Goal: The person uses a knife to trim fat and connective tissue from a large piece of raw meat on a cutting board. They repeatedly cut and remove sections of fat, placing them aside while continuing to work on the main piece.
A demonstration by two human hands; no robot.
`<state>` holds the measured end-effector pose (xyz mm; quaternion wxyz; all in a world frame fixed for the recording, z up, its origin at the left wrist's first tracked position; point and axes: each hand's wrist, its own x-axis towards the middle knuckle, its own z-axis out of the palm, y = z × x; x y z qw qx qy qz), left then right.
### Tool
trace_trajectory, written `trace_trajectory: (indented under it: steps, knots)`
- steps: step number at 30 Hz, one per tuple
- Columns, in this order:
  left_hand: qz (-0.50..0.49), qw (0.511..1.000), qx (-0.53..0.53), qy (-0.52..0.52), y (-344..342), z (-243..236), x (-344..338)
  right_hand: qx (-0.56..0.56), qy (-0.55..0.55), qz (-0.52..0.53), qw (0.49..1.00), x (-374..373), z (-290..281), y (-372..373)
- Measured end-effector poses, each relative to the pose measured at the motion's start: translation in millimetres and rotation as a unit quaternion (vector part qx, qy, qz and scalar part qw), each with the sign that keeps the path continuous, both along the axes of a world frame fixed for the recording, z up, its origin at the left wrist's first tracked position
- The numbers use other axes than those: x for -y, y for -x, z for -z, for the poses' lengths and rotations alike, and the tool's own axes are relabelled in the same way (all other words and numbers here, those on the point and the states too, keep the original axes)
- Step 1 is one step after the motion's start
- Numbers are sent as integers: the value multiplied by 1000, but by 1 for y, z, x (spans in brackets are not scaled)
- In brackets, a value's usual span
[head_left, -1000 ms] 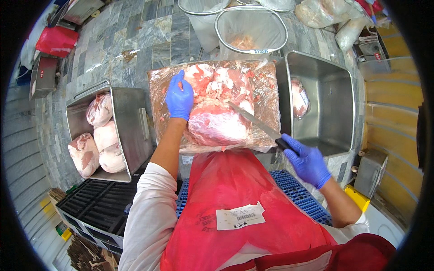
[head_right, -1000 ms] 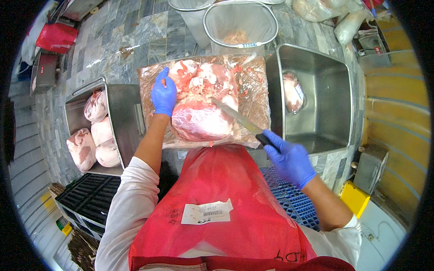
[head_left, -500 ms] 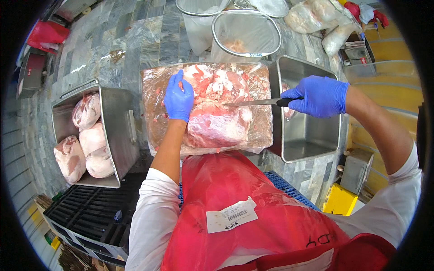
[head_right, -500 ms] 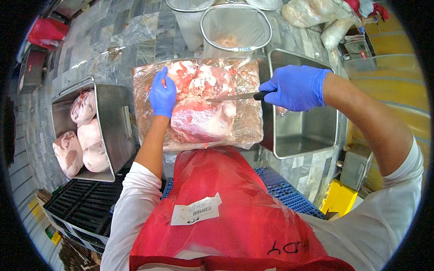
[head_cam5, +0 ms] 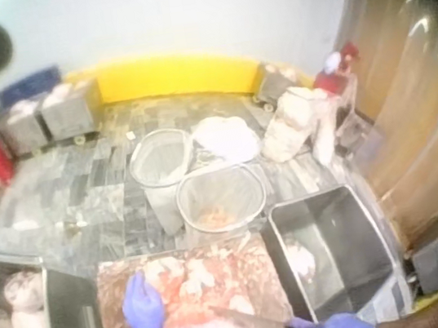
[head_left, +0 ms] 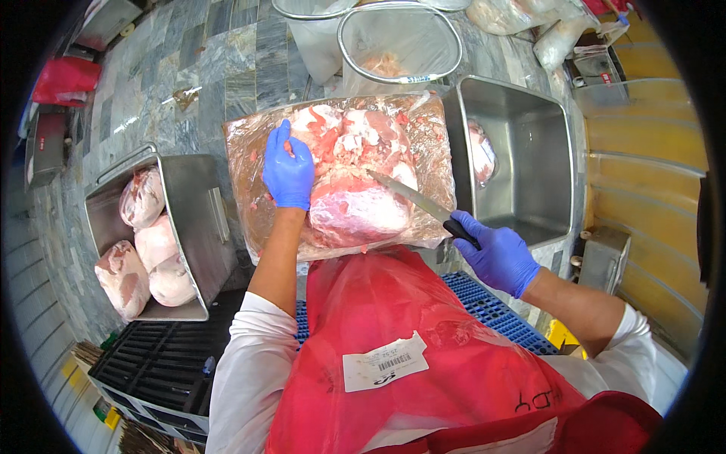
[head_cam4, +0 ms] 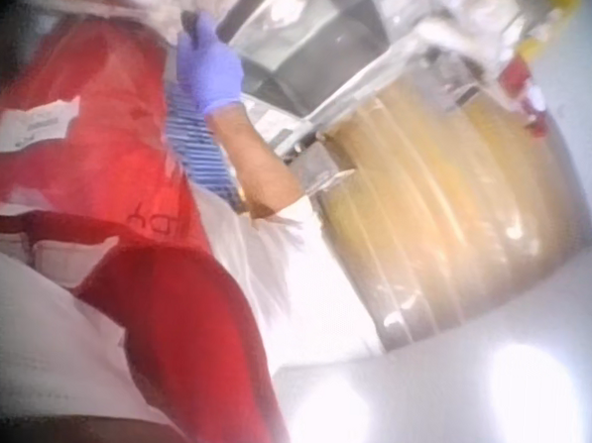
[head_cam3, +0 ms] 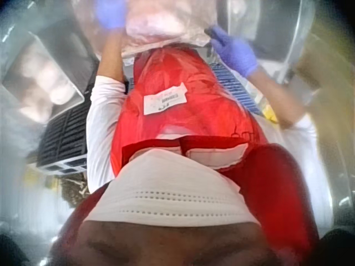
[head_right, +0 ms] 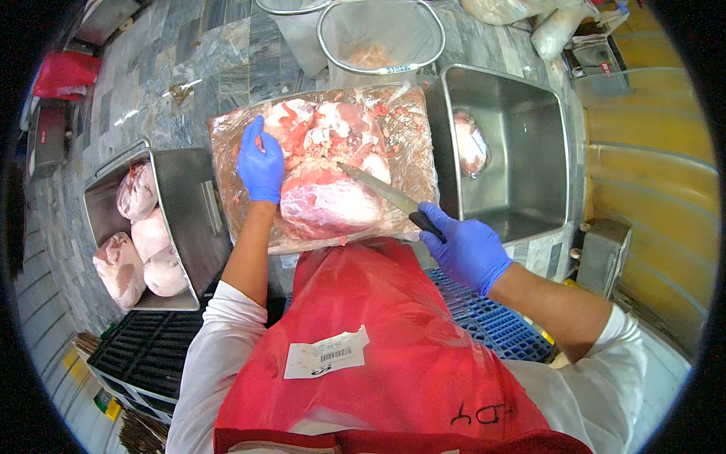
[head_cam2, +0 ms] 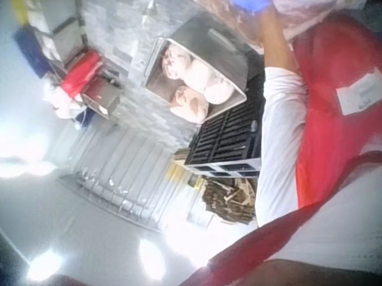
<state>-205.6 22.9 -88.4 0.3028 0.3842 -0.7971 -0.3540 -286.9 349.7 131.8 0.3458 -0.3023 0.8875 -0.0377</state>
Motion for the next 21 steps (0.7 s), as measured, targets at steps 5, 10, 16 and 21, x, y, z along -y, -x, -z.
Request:
trace_trajectory:
  steps: [5,10,16,21]
  knots:
    - [-8,1000,5,-14,-1,14,8,-2,101,22,995,-30,70,-18]
    - [-1,999,20,-33,-5,15,9,249,274,280,886,-66,103,-45]
    - [4,999,21,-32,-5,14,7,259,279,333,863,-94,105,-60]
    - [10,1000,22,-11,-6,16,9,125,229,96,960,-85,44,-3]
